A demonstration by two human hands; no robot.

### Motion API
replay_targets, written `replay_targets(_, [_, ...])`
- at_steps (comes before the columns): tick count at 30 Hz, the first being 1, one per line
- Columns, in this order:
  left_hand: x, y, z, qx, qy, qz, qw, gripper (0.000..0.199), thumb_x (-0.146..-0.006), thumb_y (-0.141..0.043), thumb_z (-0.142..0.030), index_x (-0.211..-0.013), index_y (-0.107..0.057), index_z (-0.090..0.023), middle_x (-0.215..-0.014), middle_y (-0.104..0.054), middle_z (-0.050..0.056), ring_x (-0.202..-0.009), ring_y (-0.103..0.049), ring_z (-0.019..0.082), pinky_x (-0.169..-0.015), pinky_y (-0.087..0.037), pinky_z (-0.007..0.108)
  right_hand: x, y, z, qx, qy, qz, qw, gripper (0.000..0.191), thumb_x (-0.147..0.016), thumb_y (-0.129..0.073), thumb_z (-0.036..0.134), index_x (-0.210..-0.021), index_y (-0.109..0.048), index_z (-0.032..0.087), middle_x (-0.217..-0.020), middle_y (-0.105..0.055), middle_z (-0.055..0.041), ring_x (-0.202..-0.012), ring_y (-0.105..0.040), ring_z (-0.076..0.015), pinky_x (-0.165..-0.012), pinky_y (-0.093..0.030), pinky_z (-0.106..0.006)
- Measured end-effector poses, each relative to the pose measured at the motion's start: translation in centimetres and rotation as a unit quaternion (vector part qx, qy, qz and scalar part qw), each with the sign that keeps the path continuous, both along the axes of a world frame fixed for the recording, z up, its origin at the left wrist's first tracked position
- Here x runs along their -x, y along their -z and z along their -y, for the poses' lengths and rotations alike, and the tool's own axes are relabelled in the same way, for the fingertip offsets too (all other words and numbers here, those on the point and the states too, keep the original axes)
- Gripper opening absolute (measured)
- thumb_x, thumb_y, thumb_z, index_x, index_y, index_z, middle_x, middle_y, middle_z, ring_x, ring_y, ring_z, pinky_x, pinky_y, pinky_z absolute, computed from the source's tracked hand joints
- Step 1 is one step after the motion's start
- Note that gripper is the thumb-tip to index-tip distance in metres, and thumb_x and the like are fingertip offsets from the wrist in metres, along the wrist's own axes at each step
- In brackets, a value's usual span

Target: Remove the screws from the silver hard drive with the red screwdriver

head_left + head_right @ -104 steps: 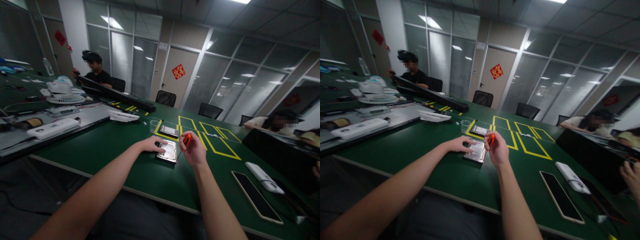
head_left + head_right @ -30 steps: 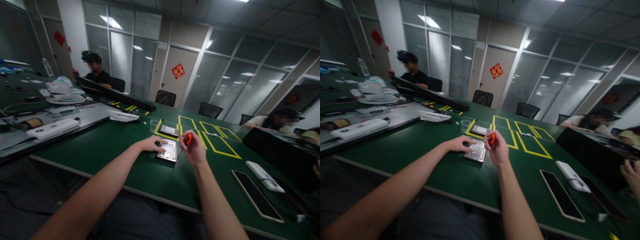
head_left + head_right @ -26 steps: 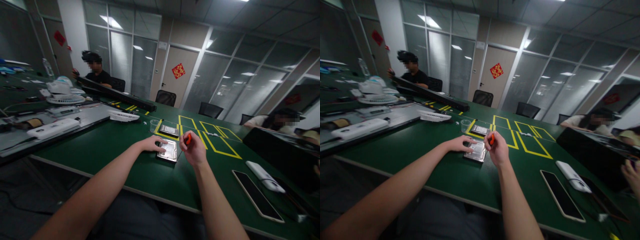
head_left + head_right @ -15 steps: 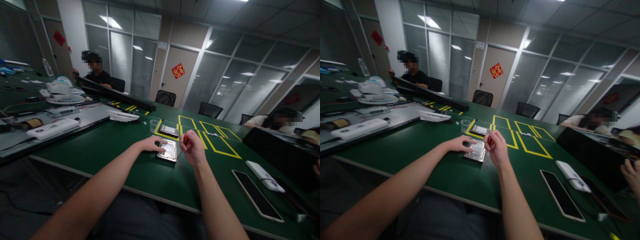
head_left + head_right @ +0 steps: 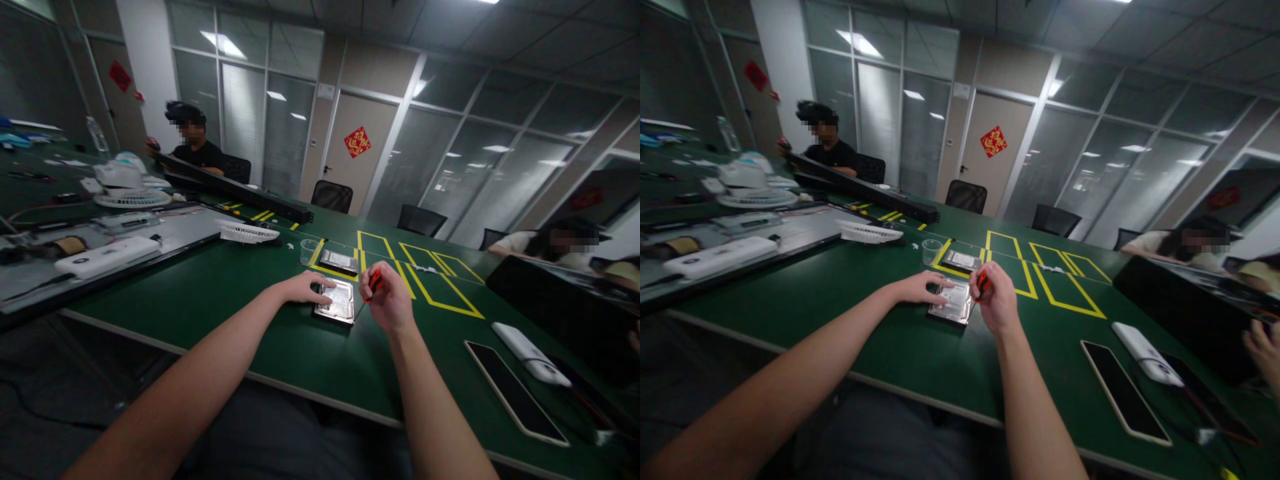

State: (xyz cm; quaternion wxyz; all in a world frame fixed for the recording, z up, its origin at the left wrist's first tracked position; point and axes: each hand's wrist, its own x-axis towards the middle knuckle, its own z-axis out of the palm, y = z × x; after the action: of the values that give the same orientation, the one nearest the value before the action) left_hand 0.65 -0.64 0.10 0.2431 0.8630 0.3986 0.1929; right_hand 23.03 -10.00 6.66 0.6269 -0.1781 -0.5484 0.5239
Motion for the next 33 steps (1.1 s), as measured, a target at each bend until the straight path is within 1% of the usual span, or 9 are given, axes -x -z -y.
replay_targets(2, [0.04,0.02,-0.06,0.003,-0.001,-0.001,1.000,0.073,-0.076,-0.073,-0.070,-0.140,-0.061,-0.036,-0.154,-0.046,0.006,-0.142,-0.040,0.035,-0.117,-0.029,0.045,0.03,0.07,0.03,-0.004,0.004,0.003,1.000,0.017,-0.094,-0.057,0.029,-0.080,-0.057,0.020,-0.068,-0.061,-0.0003,-0.049,-0.047,-0.0105,-0.048,-0.034,-0.023])
replay_targets(5, [0.11,-0.08,0.03,0.009,-0.002,-0.001,1.000,0.073,-0.076,-0.073,-0.071,-0.140,-0.060,-0.037,-0.154,-0.045,0.007,-0.142,-0.039,0.035,-0.117,-0.029,0.045,0.06,0.09,0.07,0.001,-0.001,0.008,1.000,0.015,-0.093,-0.059,0.028,-0.081,-0.054,0.021,-0.069,-0.062,0.0006,-0.047,-0.046,-0.0100,-0.046,-0.031,-0.022])
replay_targets(8, [0.11,-0.31,0.27,0.010,-0.002,-0.002,1.000,0.073,-0.077,-0.073,-0.070,-0.140,-0.060,-0.036,-0.154,-0.045,0.007,-0.142,-0.039,0.035,-0.117,-0.028,0.045,0.03,0.02,0.09,0.012,-0.012,0.011,1.000,0.014,-0.094,-0.057,0.030,-0.083,-0.055,0.021,-0.070,-0.063,0.0003,-0.044,-0.043,-0.0087,-0.045,-0.028,-0.022])
replay_targets(12, [0.05,-0.64,0.58,0.016,-0.007,-0.007,1.000,0.073,-0.077,-0.073,-0.069,-0.140,-0.060,-0.036,-0.155,-0.044,0.006,-0.143,-0.038,0.036,-0.117,-0.029,0.046,-0.02,-0.09,0.01,0.013,-0.016,0.008,1.000,0.026,-0.098,-0.048,0.039,-0.086,-0.062,0.020,-0.068,-0.063,-0.0020,-0.044,-0.040,-0.0087,-0.046,-0.030,-0.023])
replay_targets(15, [0.03,-0.77,0.66,0.017,-0.009,-0.009,1.000,0.072,-0.077,-0.073,-0.068,-0.140,-0.060,-0.037,-0.156,-0.044,0.005,-0.143,-0.038,0.036,-0.117,-0.028,0.046,0.02,-0.17,0.00,0.013,-0.009,0.007,1.000,0.030,-0.098,-0.048,0.042,-0.087,-0.065,0.019,-0.065,-0.061,-0.0021,-0.043,-0.039,-0.0087,-0.045,-0.030,-0.023])
replay_targets(19, [0.05,-0.56,0.46,0.017,-0.008,-0.010,1.000,0.073,-0.077,-0.073,-0.070,-0.141,-0.060,-0.037,-0.156,-0.044,0.006,-0.143,-0.038,0.036,-0.116,-0.029,0.046,0.11,-0.23,0.14,0.012,0.007,0.013,1.000,0.026,-0.095,-0.055,0.040,-0.082,-0.062,0.019,-0.066,-0.061,-0.0015,-0.045,-0.041,-0.0088,-0.045,-0.031,-0.023])
replay_targets(23, [0.04,-0.13,0.12,0.003,0.002,-0.001,1.000,0.073,-0.077,-0.073,-0.070,-0.140,-0.060,-0.036,-0.153,-0.046,0.007,-0.142,-0.040,0.035,-0.116,-0.029,0.044,0.14,-0.18,0.21,0.000,0.014,0.015,1.000,0.021,-0.094,-0.060,0.037,-0.080,-0.058,0.020,-0.070,-0.061,-0.0002,-0.048,-0.044,-0.0092,-0.046,-0.032,-0.023])
replay_targets(29, [0.06,-0.45,0.51,0.012,-0.002,-0.002,1.000,0.073,-0.077,-0.073,-0.069,-0.141,-0.059,-0.036,-0.154,-0.045,0.007,-0.142,-0.039,0.034,-0.117,-0.029,0.043,0.17,-0.12,0.16,-0.002,-0.001,0.016,1.000,0.019,-0.095,-0.058,0.034,-0.081,-0.056,0.021,-0.071,-0.063,-0.0001,-0.045,-0.041,-0.0077,-0.046,-0.029,-0.022])
replay_targets(33, [0.07,-0.72,0.71,0.021,-0.007,-0.004,1.000,0.074,-0.076,-0.074,-0.070,-0.141,-0.058,-0.037,-0.155,-0.044,0.006,-0.143,-0.037,0.035,-0.117,-0.028,0.045,0.10,-0.26,0.14,0.008,-0.005,0.014,1.000,0.023,-0.095,-0.054,0.040,-0.085,-0.060,0.021,-0.068,-0.062,-0.0011,-0.045,-0.040,-0.0084,-0.046,-0.029,-0.022])
